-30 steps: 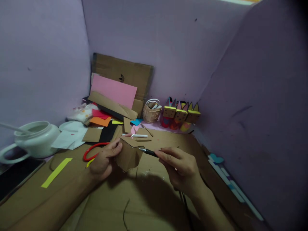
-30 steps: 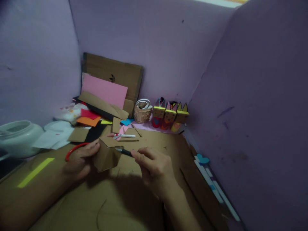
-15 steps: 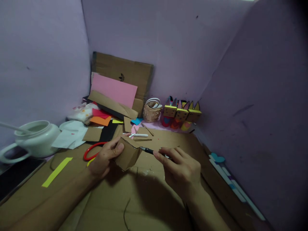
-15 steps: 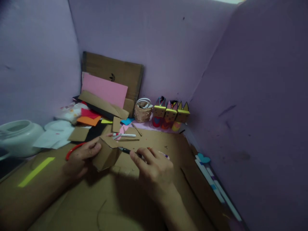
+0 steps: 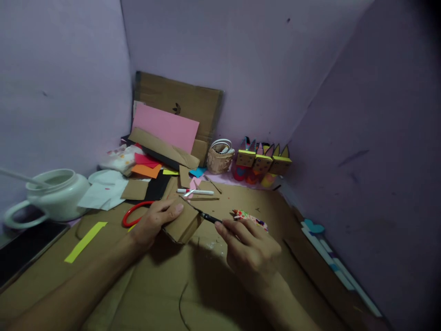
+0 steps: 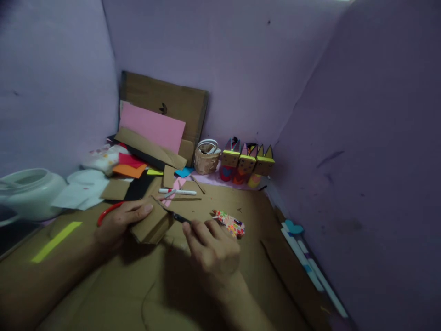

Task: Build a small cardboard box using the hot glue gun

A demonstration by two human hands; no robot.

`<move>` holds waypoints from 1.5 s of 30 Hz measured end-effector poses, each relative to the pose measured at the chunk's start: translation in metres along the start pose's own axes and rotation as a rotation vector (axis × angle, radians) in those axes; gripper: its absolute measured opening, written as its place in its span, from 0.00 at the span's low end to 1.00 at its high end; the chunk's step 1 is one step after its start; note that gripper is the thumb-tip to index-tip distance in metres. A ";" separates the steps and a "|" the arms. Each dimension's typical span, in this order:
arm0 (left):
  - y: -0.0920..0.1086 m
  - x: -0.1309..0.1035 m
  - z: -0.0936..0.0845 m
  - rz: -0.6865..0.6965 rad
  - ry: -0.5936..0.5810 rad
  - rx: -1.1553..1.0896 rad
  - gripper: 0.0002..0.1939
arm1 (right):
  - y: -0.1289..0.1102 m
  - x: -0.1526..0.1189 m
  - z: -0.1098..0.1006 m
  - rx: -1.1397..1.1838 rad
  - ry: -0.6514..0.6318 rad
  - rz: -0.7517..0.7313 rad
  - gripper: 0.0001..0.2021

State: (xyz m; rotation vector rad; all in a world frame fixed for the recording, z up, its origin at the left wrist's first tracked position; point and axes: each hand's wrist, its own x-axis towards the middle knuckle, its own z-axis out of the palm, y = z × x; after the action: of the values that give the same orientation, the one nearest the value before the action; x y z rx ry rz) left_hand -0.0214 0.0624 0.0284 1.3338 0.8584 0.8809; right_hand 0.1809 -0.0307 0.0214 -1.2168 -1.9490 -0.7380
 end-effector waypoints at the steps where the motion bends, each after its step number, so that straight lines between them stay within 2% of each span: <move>1: 0.001 0.000 -0.001 0.020 -0.022 0.035 0.15 | 0.000 -0.002 0.001 0.029 -0.013 0.036 0.14; 4: 0.005 -0.001 -0.003 0.093 -0.085 0.126 0.17 | 0.002 -0.005 0.004 0.251 -0.075 0.218 0.14; 7: 0.005 -0.003 -0.004 0.201 -0.050 0.203 0.22 | 0.005 -0.005 0.008 0.560 -0.191 0.462 0.11; 10: 0.004 -0.004 -0.004 0.285 0.031 0.255 0.28 | 0.010 -0.003 0.012 0.897 -0.363 0.825 0.10; 13: 0.005 -0.007 -0.004 0.339 -0.010 0.292 0.31 | 0.017 -0.001 0.014 1.245 -0.557 1.140 0.13; 15: 0.007 -0.010 -0.003 0.369 -0.054 0.328 0.30 | 0.023 -0.002 0.014 1.408 -0.671 1.231 0.15; 17: 0.009 -0.013 -0.003 0.398 -0.106 0.370 0.31 | 0.028 -0.003 0.013 1.542 -0.772 1.263 0.17; 20: 0.010 -0.017 -0.002 0.435 -0.140 0.356 0.31 | 0.032 -0.005 0.012 1.686 -0.912 1.250 0.19; 22: 0.012 -0.019 -0.002 0.416 -0.144 0.302 0.30 | 0.031 -0.005 0.012 1.691 -0.927 1.219 0.20; 24: 0.012 -0.018 -0.002 0.394 -0.131 0.254 0.29 | 0.027 -0.006 0.011 1.602 -0.831 1.179 0.19; 26: 0.011 -0.017 -0.002 0.386 -0.113 0.222 0.27 | 0.022 -0.006 0.010 1.437 -0.677 1.075 0.16; 30: 0.007 -0.014 -0.003 0.375 -0.026 0.239 0.25 | 0.015 -0.006 0.006 0.956 -0.344 0.680 0.06; 34: 0.004 -0.010 -0.008 0.323 -0.078 0.335 0.28 | 0.012 -0.005 0.003 0.667 -0.151 0.306 0.10; 37: 0.003 -0.007 -0.011 0.277 -0.103 0.339 0.29 | 0.007 -0.005 0.003 0.490 -0.053 0.161 0.12; 41: 0.002 -0.007 -0.008 0.271 -0.067 0.363 0.28 | 0.001 -0.008 0.003 0.288 -0.027 0.123 0.13; 43: 0.002 -0.008 -0.005 0.282 -0.055 0.383 0.27 | -0.002 -0.008 0.003 0.322 -0.049 0.198 0.12; 45: 0.003 -0.010 -0.002 0.288 -0.047 0.370 0.26 | -0.003 -0.008 0.003 0.470 -0.115 0.355 0.10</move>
State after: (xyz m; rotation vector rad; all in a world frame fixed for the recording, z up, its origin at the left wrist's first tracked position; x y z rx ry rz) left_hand -0.0274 0.0545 0.0315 1.8278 0.8303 0.9359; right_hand 0.1801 -0.0338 0.0134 -1.2712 -1.7869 -0.0232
